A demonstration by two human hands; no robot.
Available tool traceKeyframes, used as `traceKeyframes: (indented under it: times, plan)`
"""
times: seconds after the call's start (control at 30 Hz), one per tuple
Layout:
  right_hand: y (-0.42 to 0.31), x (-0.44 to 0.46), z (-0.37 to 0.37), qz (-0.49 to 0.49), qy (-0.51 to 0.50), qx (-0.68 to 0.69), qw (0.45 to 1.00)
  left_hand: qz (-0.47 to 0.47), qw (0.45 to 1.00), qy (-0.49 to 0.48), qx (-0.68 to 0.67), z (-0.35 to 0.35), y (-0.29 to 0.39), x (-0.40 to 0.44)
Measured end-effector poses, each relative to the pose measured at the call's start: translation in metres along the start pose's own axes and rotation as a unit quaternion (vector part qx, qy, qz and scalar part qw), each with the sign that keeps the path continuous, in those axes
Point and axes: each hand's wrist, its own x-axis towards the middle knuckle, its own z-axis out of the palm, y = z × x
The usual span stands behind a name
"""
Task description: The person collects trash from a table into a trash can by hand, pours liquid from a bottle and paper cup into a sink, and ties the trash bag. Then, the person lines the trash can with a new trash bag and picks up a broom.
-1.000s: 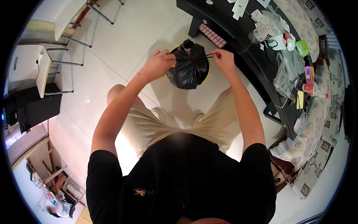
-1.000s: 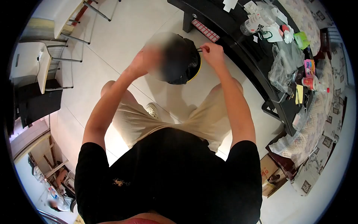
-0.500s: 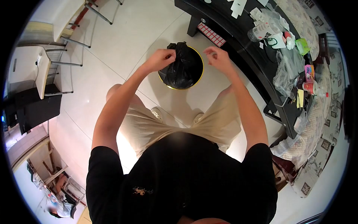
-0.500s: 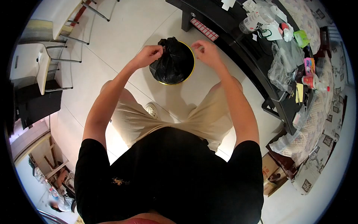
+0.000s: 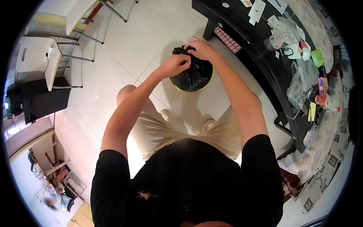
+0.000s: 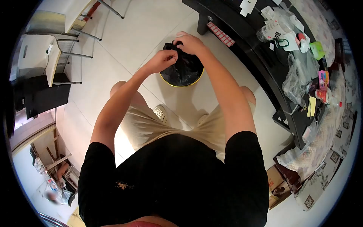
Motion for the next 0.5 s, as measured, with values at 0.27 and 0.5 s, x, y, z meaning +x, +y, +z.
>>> traceKeyframes:
  times: [0.27, 0.5]
  plan:
    - [-0.029, -0.029, -0.053, 0.06, -0.021, 0.155, 0.986, 0.002, 0.999, 0.046, 0.013, -0.008, -0.004, -0.011]
    - [-0.001, -0.061, -0.045, 0.177, -0.155, 0.229, 0.944, 0.001, 0.965, 0.006, 0.264, -0.022, 0.001, -0.016]
